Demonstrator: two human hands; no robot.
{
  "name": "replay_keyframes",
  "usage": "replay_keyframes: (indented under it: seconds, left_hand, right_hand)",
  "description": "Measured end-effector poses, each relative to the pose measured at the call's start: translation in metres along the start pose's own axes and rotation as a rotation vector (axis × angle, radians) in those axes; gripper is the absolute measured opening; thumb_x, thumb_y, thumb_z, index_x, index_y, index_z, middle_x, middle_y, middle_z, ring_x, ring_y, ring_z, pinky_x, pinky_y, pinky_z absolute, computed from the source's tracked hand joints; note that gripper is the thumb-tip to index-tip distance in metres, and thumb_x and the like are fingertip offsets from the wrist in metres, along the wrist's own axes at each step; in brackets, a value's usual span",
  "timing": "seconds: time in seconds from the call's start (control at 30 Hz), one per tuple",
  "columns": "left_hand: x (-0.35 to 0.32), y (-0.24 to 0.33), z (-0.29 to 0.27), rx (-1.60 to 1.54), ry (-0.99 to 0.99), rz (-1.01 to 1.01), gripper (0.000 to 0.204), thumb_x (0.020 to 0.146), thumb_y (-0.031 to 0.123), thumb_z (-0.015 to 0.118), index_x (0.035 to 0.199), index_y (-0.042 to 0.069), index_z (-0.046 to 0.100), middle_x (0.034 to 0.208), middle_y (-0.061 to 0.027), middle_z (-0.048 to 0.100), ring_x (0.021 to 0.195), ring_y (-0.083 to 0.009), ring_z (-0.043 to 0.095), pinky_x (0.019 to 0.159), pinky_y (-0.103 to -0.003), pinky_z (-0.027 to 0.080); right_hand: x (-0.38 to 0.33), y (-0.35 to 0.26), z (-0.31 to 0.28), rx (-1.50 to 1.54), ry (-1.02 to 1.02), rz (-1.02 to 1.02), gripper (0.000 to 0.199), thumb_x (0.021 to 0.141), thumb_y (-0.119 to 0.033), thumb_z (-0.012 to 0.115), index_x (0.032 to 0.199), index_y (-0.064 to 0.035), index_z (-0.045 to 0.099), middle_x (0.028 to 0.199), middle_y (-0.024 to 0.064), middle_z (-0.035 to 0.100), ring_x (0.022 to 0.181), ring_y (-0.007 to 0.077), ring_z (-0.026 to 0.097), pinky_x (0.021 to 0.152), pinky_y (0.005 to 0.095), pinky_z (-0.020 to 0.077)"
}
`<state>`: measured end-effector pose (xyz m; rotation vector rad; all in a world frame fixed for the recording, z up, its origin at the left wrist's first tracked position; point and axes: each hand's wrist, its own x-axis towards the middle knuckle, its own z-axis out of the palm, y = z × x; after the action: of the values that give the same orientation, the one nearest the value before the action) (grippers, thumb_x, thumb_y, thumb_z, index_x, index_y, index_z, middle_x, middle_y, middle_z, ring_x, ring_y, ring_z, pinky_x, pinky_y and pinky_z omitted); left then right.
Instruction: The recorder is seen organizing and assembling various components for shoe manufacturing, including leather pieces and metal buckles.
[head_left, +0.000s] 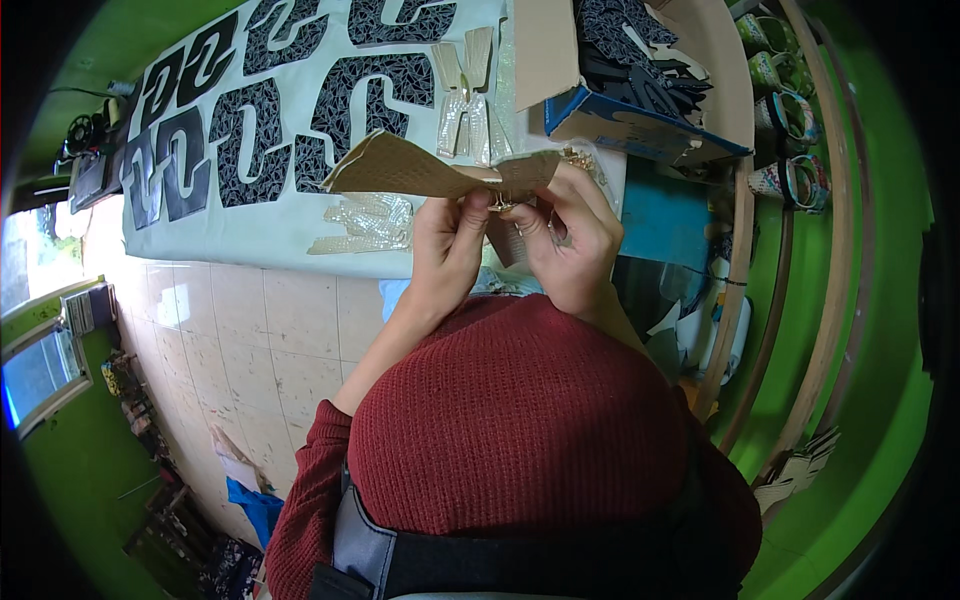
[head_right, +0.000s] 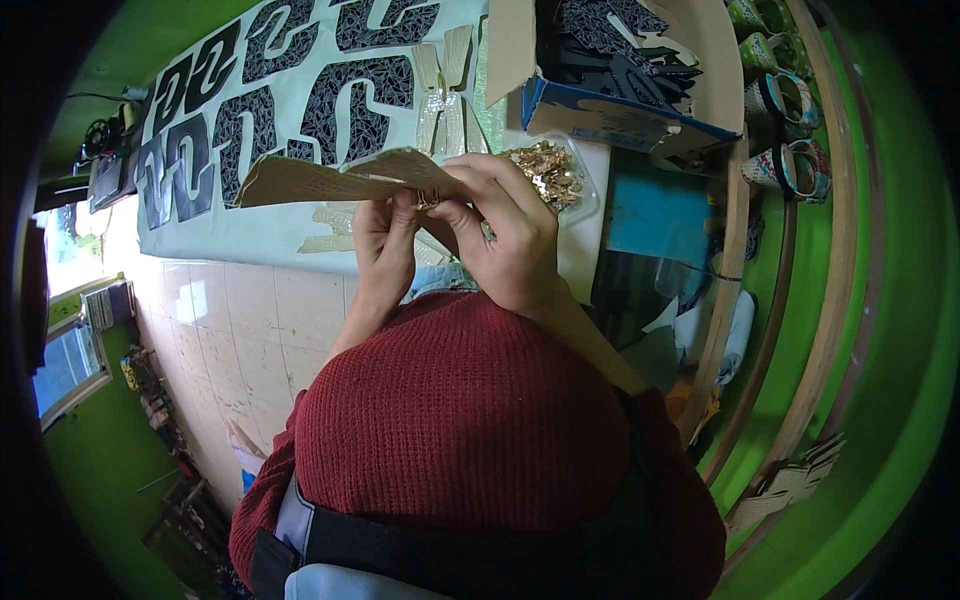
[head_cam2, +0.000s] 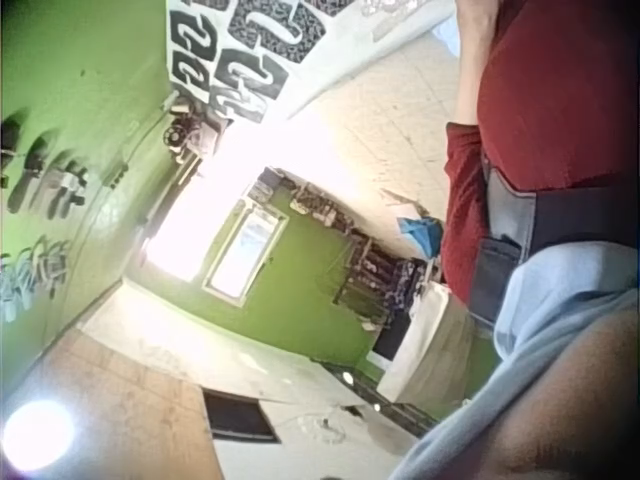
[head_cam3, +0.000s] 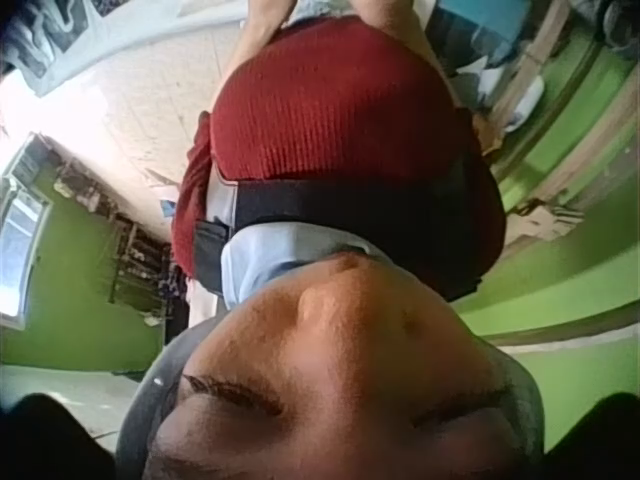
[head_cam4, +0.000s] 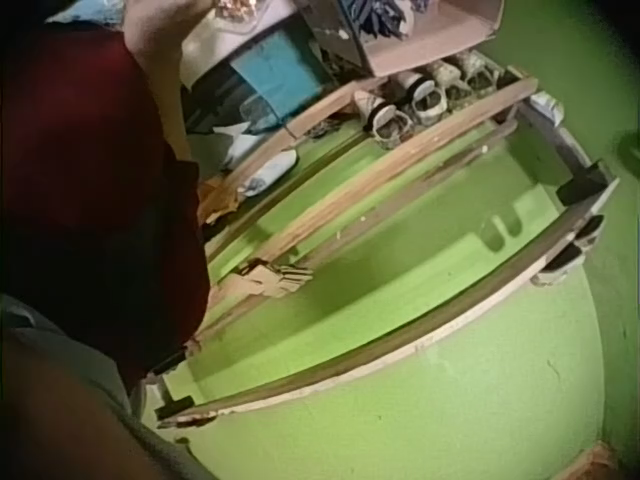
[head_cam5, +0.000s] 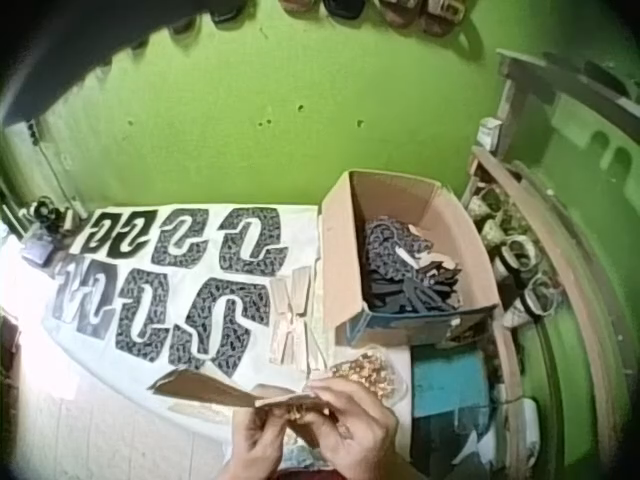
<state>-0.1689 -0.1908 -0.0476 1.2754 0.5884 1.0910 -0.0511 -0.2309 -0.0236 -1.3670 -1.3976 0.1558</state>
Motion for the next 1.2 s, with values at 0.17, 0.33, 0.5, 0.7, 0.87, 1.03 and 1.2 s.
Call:
replay_keyframes:
  seconds: [0.17, 0.33, 0.5, 0.7, 0.87, 1.03, 1.2]
  left_hand:
    - [0.001, -0.002, -0.003, 0.062, 0.009, 0.011, 0.021, 0.092, 0.013, 0.043, 0.105, -0.001, 0.049, 0.088, -0.0047, 0.057, 0.078, -0.008, 0.051, 0.068, -0.022, 0.041]
    - [0.0, -0.003, -0.006, 0.065, -0.037, -0.056, 0.024, 0.092, 0.017, 0.043, 0.108, -0.001, 0.046, 0.095, -0.0045, 0.055, 0.085, -0.0074, 0.049, 0.074, -0.021, 0.039]
    - [-0.003, -0.01, -0.008, 0.012, 0.013, -0.117, 0.024, 0.092, 0.015, 0.042, 0.108, -0.003, 0.045, 0.091, -0.0061, 0.056, 0.08, -0.007, 0.05, 0.068, -0.021, 0.041]
    - [-0.002, -0.003, -0.003, -0.131, -0.003, -0.176, 0.028, 0.093, 0.014, 0.038, 0.115, -0.003, 0.036, 0.105, -0.011, 0.053, 0.092, -0.0119, 0.052, 0.079, -0.025, 0.042]
    - [-0.003, -0.004, 0.001, -0.135, 0.006, -0.123, 0.026, 0.092, 0.012, 0.041, 0.114, -0.002, 0.035, 0.103, -0.0127, 0.053, 0.086, -0.0149, 0.055, 0.074, -0.029, 0.047]
    - [-0.003, 0.001, -0.002, -0.163, -0.082, -0.147, 0.037, 0.09, 0.006, 0.043, 0.122, -0.002, 0.028, 0.118, -0.0145, 0.046, 0.109, -0.0176, 0.047, 0.089, -0.029, 0.039]
    - [-0.001, 0.005, 0.001, -0.125, -0.113, -0.11, 0.037, 0.089, 0.007, 0.046, 0.121, -0.003, 0.03, 0.116, -0.0142, 0.049, 0.103, -0.0173, 0.052, 0.086, -0.028, 0.041]
  right_hand:
    - [-0.003, 0.001, 0.001, 0.044, -0.023, 0.084, 0.019, 0.07, -0.005, 0.067, 0.086, 0.0008, 0.059, 0.083, 0.0095, 0.058, 0.069, 0.0198, 0.059, 0.058, 0.027, 0.0472]
    - [-0.007, 0.004, 0.005, 0.078, -0.032, 0.147, 0.02, 0.069, -0.006, 0.068, 0.085, 0.0016, 0.059, 0.082, 0.0089, 0.058, 0.066, 0.0179, 0.058, 0.056, 0.0259, 0.0463]
    - [-0.005, 0.001, 0.005, 0.069, -0.068, 0.275, 0.02, 0.069, -0.005, 0.069, 0.085, 0.0014, 0.059, 0.086, 0.0086, 0.057, 0.063, 0.0105, 0.056, 0.052, 0.0225, 0.0439]
    - [-0.005, 0.013, 0.006, 0.139, 0.016, 0.092, 0.019, 0.068, 0.0, 0.069, 0.085, -0.0002, 0.06, 0.096, 0.0092, 0.052, 0.064, 0.01, 0.056, 0.051, 0.0212, 0.0435]
    - [0.001, 0.015, 0.006, 0.054, 0.005, -0.085, 0.019, 0.069, 0.002, 0.067, 0.087, -0.0017, 0.062, 0.094, 0.009, 0.052, 0.068, 0.0141, 0.057, 0.058, 0.0229, 0.0478]
    - [0.002, 0.013, 0.003, 0.071, -0.004, -0.108, 0.022, 0.067, 0.003, 0.067, 0.088, -0.0017, 0.062, 0.09, 0.0087, 0.052, 0.07, 0.0148, 0.057, 0.059, 0.0238, 0.0481]
    - [0.004, 0.021, -0.004, 0.049, -0.029, -0.175, 0.025, 0.063, 0.003, 0.069, 0.087, -0.0034, 0.063, 0.085, 0.0071, 0.053, 0.069, 0.0161, 0.057, 0.058, 0.0259, 0.0467]
